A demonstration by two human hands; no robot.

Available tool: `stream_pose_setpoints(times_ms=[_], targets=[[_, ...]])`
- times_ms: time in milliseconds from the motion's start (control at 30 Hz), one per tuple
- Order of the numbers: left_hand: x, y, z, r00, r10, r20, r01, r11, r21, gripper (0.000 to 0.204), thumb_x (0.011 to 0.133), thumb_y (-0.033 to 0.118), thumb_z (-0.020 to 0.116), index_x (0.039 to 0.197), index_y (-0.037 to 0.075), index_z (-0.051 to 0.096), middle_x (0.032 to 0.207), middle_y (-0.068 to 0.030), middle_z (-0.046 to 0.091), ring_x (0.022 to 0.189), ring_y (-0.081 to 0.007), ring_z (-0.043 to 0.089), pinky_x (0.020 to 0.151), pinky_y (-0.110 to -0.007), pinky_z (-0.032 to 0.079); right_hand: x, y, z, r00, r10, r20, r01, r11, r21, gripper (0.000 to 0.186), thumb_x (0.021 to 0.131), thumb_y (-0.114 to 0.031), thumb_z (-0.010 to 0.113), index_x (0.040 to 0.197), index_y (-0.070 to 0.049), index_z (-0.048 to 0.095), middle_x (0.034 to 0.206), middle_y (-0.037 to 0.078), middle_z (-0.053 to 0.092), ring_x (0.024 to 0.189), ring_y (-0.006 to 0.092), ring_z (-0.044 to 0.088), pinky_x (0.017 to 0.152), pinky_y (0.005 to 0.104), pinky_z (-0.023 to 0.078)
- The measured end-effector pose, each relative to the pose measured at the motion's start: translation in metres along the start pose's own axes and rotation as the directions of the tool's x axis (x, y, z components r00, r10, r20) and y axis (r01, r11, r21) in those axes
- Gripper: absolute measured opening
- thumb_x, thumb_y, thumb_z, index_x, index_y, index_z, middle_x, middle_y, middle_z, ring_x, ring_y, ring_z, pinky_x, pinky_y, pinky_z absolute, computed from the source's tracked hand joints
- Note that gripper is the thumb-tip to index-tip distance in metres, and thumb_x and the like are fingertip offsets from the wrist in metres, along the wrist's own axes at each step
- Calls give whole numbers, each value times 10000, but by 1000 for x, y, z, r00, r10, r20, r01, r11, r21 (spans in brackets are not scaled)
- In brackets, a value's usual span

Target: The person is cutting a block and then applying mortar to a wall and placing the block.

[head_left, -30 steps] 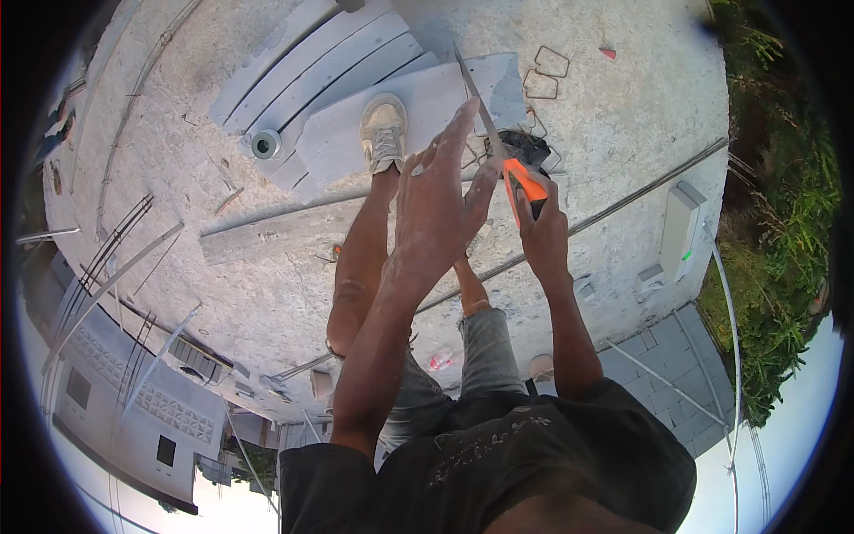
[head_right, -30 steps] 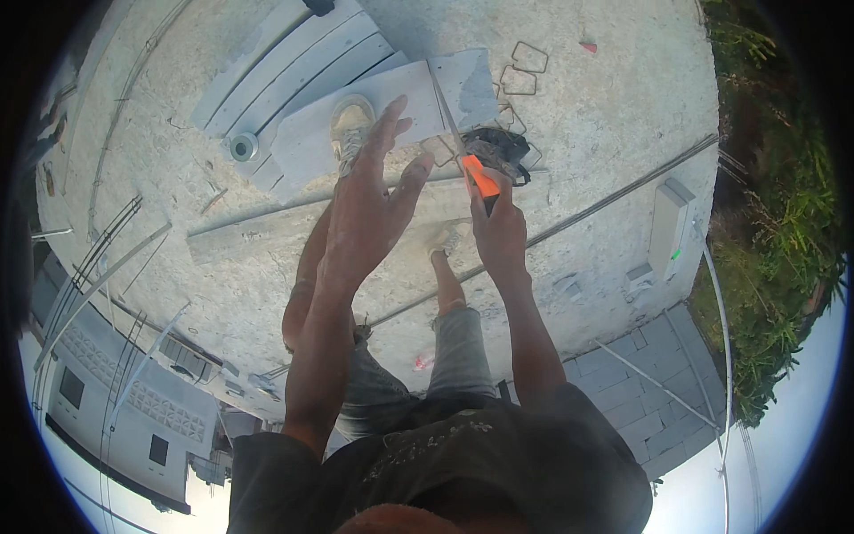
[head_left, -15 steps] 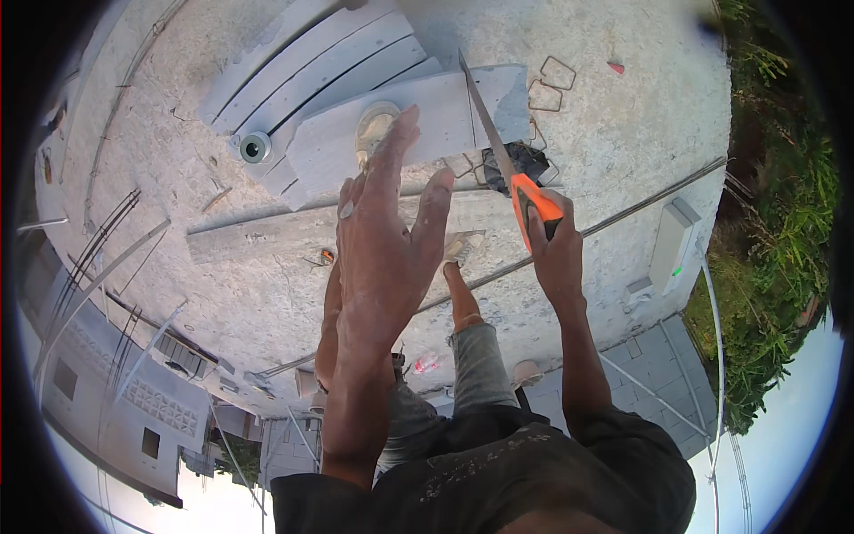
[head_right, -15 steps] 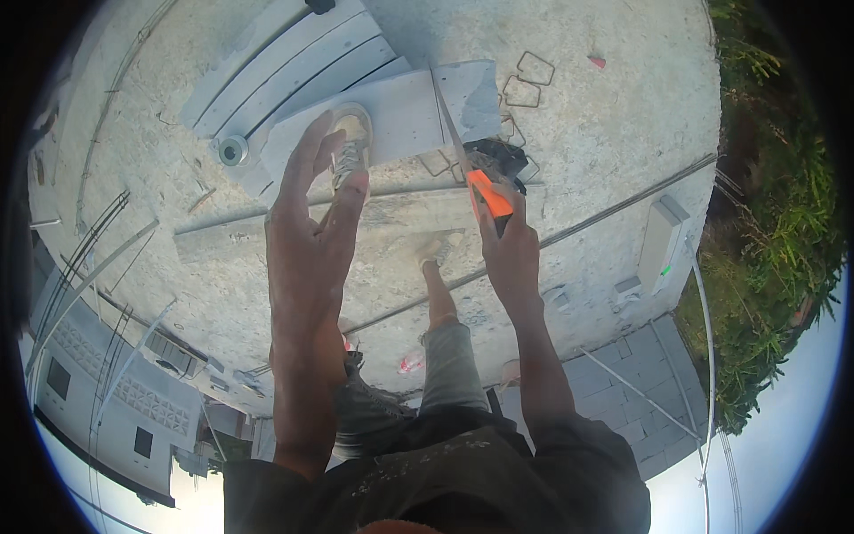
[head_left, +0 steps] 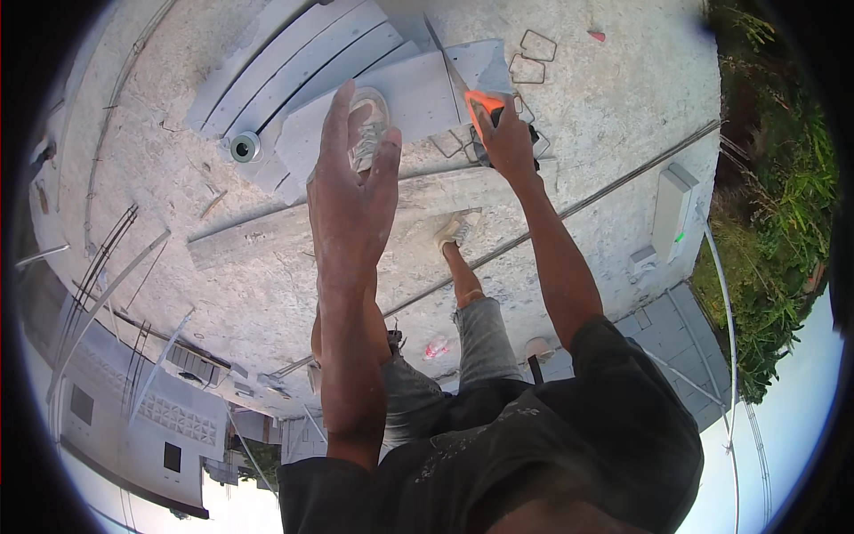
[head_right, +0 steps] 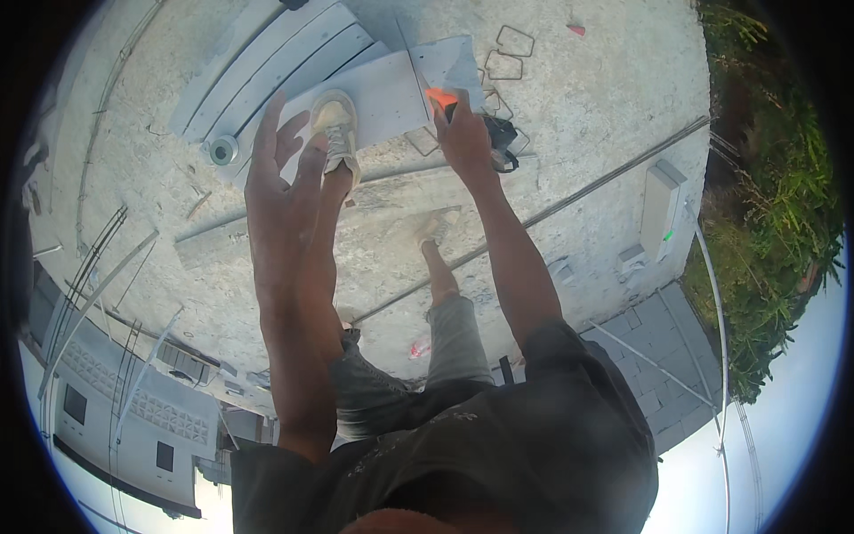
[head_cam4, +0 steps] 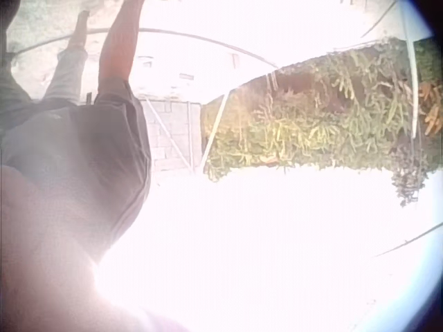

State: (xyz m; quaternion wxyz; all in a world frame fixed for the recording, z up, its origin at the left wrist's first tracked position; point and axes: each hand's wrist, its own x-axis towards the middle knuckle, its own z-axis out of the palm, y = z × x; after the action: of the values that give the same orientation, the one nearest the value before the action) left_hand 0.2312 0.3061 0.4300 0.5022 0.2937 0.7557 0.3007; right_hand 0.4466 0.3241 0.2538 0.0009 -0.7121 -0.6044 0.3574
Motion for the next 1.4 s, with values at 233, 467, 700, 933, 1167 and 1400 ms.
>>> stream_pose_setpoints(times_ms=[233, 467, 700, 933, 1167, 1400], targets=[[-2, -20, -11, 989, 130, 72, -146, 939, 311, 616, 947, 252, 612, 1485, 80, 366, 1318, -264, 571, 1246, -386, 553, 1002, -492, 447, -133, 3, -7, 975, -171, -139, 203, 943, 263, 348, 958, -244, 610, 1247, -114, 469, 938, 230, 689, 838, 448, 663, 706, 506, 533], [-10, -5, 5, 999, 27, 31, -29, 997, 75, 637, 939, 224, 621, 1496, 83, 346, 1340, -236, 571, 1254, -379, 549, 988, -500, 469, 22, 6, 24, 997, 54, -50, -57, 996, -63, 367, 942, -263, 616, 1245, -117, 469, 801, 229, 679, 786, 455, 662, 653, 530, 519], [-12, -6, -21, 995, -23, 96, 7, 986, 167, 654, 937, 232, 615, 1508, 96, 328, 1367, -254, 540, 1292, -388, 514, 975, -483, 488, -151, 11, -33, 999, 37, 19, -40, 973, 227, 333, 952, -201, 615, 1249, -123, 485, 1011, 185, 698, 848, 406, 689, 714, 466, 544], [-1, -3, 6, 999, 21, 40, -24, 997, 70, 666, 947, 279, 619, 1502, 65, 321, 1353, -291, 527, 1331, -402, 467, 1025, -524, 458, 36, 16, 20, 996, 83, 39, -85, 995, 46, 347, 953, -231, 618, 1234, -72, 490, 880, 203, 685, 824, 451, 662, 697, 495, 532], [4, 8, -13, 993, 113, -40, -109, 990, 88, 659, 945, 269, 626, 1498, 63, 334, 1295, -267, 580, 1237, -338, 565, 985, -455, 492, -151, 3, -53, 974, 193, 114, -218, 937, 273, 363, 957, -189, 610, 1283, -124, 465, 999, 182, 708, 905, 372, 701, 758, 444, 557], [16, -9, 19, 994, 103, -23, -100, 989, 104, 686, 928, 281, 646, 1509, 106, 326, 1320, -278, 559, 1265, -366, 542, 959, -464, 499, 35, 21, 34, 999, -22, -36, 24, 997, 67, 398, 939, -239, 629, 1267, -84, 465, 736, 217, 668, 771, 437, 668, 660, 506, 522]])
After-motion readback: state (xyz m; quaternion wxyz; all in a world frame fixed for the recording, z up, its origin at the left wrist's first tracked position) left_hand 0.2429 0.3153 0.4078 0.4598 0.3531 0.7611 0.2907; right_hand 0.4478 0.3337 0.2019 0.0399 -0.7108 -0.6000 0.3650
